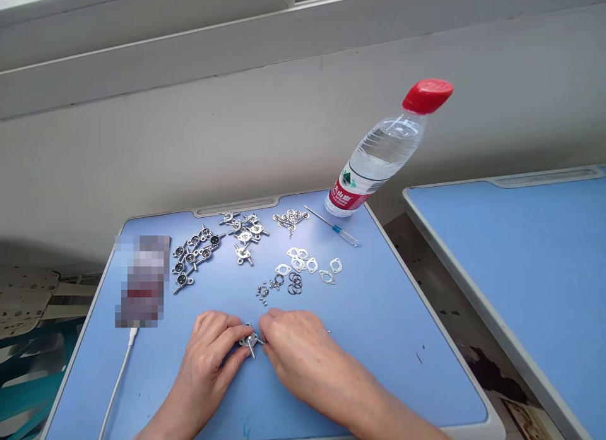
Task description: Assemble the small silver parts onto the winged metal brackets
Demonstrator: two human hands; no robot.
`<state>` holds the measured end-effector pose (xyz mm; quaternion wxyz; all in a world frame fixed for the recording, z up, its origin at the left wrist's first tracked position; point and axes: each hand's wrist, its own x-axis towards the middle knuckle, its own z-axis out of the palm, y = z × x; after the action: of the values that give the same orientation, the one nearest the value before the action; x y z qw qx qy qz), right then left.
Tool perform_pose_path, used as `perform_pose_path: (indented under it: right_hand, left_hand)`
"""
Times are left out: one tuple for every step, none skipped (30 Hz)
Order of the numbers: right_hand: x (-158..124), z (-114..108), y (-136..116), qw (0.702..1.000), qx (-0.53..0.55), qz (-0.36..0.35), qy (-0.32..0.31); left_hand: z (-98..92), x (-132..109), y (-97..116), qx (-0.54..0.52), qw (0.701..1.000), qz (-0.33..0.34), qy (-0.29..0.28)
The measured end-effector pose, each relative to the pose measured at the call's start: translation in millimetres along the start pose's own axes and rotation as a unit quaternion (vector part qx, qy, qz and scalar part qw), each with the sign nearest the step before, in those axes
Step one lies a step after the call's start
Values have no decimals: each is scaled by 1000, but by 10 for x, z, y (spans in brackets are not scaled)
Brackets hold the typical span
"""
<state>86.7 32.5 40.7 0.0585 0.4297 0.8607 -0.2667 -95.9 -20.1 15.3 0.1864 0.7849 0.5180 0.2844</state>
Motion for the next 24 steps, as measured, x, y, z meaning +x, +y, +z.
perform_pose_path:
  right_hand:
    - [-2, 3, 3, 1000, -1, 0, 2]
    - [-3, 5, 6, 1000, -1, 0, 5]
    - [-3, 4, 7, 1000, -1, 0, 7]
    - [-3, 1, 6, 1000, 0, 0, 8]
    - [-2, -4, 4, 1000, -1, 0, 7]
    - [1, -9, 1, 1000, -1, 1, 4]
    - [3, -14, -3, 1000, -2, 1, 0]
    - [5, -16, -5, 1000, -3, 2, -2]
    - [6, -15, -6, 1000, -3, 3, -3]
    - [6, -10, -4, 1000, -3, 2, -1]
    - [6, -2, 0, 1000, -2, 1, 2]
    - [5, 8, 6, 1000, 0, 0, 6]
    - [3, 19, 13, 1000, 1, -1, 8]
    - [3, 29, 20, 1000, 3, -2, 11]
    - [2, 36, 25, 1000, 5, -3, 12]
    - [3, 40, 28, 1000, 6, -2, 13]
    - [4, 41, 29, 1000, 8, -1, 12]
    - [5, 39, 29, 1000, 9, 1, 10]
    - [5, 36, 28, 1000, 9, 3, 8]
    - [4, 32, 26, 1000, 9, 4, 6]
    - [2, 28, 24, 1000, 9, 4, 3]
    - [-1, 25, 22, 1000, 7, 6, 5]
    - [-4, 22, 21, 1000, 8, 7, 1]
    - [-7, 19, 20, 1000, 7, 7, 1]
  left_hand:
    - [1, 1, 0, -2, 1000, 0, 1]
    - [2, 2, 0, -5, 1000, 1, 2]
    - [3, 2, 0, -6, 1000, 1, 3]
    - [3, 3, -1, -6, 1000, 2, 5]
    - [3, 4, -3, -6, 1000, 3, 7]
    - [3, 5, -4, -6, 1000, 4, 7]
    - [3, 5, -7, -5, 1000, 3, 7]
    - [3, 5, -10, -4, 1000, 3, 6]
    - [4, 3, -13, -3, 1000, 2, 6]
    - [7, 1, -17, -2, 1000, 0, 7]
    - [10, -1, -22, -2, 1000, 0, 8]
    - [14, -4, -26, -3, 1000, -1, 10]
    - [19, -6, -30, -4, 1000, -1, 11]
    - [23, -8, -33, -5, 1000, -1, 11]
    - [26, -9, -36, -4, 1000, -1, 11]
    - [28, -10, -37, -3, 1000, -1, 10]
    - [30, -10, -38, -2, 1000, -1, 9]
    - [30, -9, -38, -1, 1000, 0, 9]
    - [29, -8, -37, 0, 1000, 1, 8]
    - [28, -7, -35, 0, 1000, 2, 7]
    - [26, -6, -34, -2, 1000, 3, 7]
    - [24, -4, -32, -4, 1000, 3, 7]
    - [22, -3, -31, -6, 1000, 4, 7]
    - [19, -1, -29, -9, 1000, 3, 7]
